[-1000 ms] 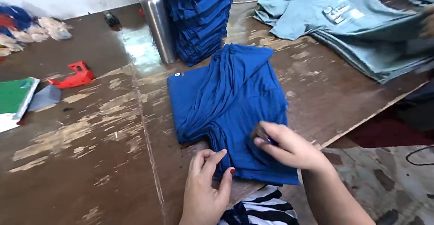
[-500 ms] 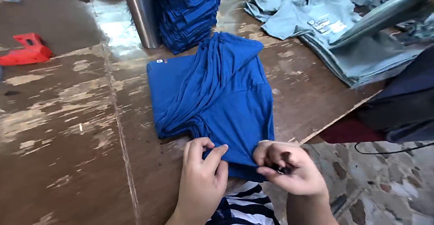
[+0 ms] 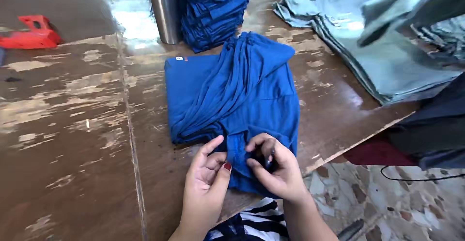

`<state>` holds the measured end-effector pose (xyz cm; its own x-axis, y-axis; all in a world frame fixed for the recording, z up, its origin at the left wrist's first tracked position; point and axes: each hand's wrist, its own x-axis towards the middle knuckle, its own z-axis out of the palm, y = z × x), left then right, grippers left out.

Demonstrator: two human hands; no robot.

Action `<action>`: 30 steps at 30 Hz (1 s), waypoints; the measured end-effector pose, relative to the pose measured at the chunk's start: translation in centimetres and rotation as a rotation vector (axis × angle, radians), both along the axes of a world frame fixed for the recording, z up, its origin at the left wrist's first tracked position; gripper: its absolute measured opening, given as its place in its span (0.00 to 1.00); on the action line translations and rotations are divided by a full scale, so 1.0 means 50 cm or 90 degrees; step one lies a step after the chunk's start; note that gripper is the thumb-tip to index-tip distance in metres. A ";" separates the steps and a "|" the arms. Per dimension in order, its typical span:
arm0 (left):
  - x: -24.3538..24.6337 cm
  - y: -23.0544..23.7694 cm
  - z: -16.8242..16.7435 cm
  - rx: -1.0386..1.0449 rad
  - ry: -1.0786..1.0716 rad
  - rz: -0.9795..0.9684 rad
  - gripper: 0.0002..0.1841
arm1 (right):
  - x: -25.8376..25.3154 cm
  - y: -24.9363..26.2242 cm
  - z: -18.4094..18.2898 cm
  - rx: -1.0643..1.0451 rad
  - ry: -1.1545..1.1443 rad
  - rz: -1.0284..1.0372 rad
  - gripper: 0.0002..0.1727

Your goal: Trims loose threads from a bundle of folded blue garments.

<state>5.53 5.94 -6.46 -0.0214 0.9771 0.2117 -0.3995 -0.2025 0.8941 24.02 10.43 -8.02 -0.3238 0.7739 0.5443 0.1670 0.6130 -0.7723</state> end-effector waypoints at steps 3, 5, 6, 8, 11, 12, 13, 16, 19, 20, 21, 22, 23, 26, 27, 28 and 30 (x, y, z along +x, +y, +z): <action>0.002 -0.007 -0.008 0.039 -0.031 -0.029 0.27 | -0.002 -0.018 0.008 -0.008 0.087 0.006 0.13; 0.002 -0.010 -0.014 0.060 -0.020 -0.030 0.25 | -0.013 -0.032 0.019 0.005 0.091 -0.023 0.19; 0.002 -0.012 -0.017 0.066 -0.015 -0.032 0.23 | -0.021 -0.040 0.024 0.018 0.082 -0.047 0.21; 0.001 -0.018 -0.019 0.072 -0.007 -0.036 0.21 | -0.040 -0.053 0.027 0.068 0.056 -0.111 0.22; 0.002 -0.024 -0.022 0.082 0.021 -0.024 0.20 | -0.052 -0.060 0.024 0.156 0.031 -0.191 0.16; 0.005 -0.026 -0.022 0.085 0.039 -0.011 0.20 | -0.052 -0.064 0.025 0.174 0.023 -0.205 0.14; 0.009 -0.026 -0.022 0.090 0.055 0.004 0.21 | -0.051 -0.069 0.026 0.185 0.015 -0.211 0.13; 0.023 -0.022 -0.027 0.114 0.094 0.056 0.22 | -0.052 -0.088 0.036 0.154 0.019 -0.175 0.13; 0.036 -0.016 -0.033 0.132 0.137 0.116 0.16 | -0.053 -0.107 0.045 0.095 0.033 -0.090 0.13; 0.039 -0.014 -0.033 0.132 0.138 0.134 0.13 | -0.052 -0.109 0.045 0.075 0.040 -0.059 0.13; 0.042 -0.011 -0.032 0.131 0.133 0.146 0.11 | -0.047 -0.108 0.044 0.061 0.038 -0.040 0.13; 0.042 -0.008 -0.031 0.130 0.122 0.154 0.10 | -0.040 -0.104 0.043 0.050 0.024 -0.032 0.12; 0.042 -0.007 -0.029 0.124 0.107 0.157 0.09 | -0.030 -0.098 0.040 0.039 0.002 -0.032 0.11; 0.036 -0.012 -0.024 0.099 0.075 0.160 0.07 | 0.007 -0.077 0.026 -0.003 -0.106 -0.054 0.21; 0.032 -0.015 -0.023 0.088 0.065 0.157 0.06 | 0.015 -0.074 0.022 -0.008 -0.154 -0.065 0.22; 0.029 -0.017 -0.021 0.076 0.053 0.147 0.06 | 0.019 -0.075 0.021 -0.006 -0.202 -0.084 0.23; 0.021 -0.022 -0.018 0.077 0.031 0.118 0.06 | 0.015 -0.080 0.021 0.013 -0.272 -0.124 0.22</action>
<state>6.57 4.83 -7.34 -0.1846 0.9252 0.3315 -0.3032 -0.3745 0.8763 24.79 6.43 -6.97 -0.3726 0.8329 0.4093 0.5809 0.5533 -0.5971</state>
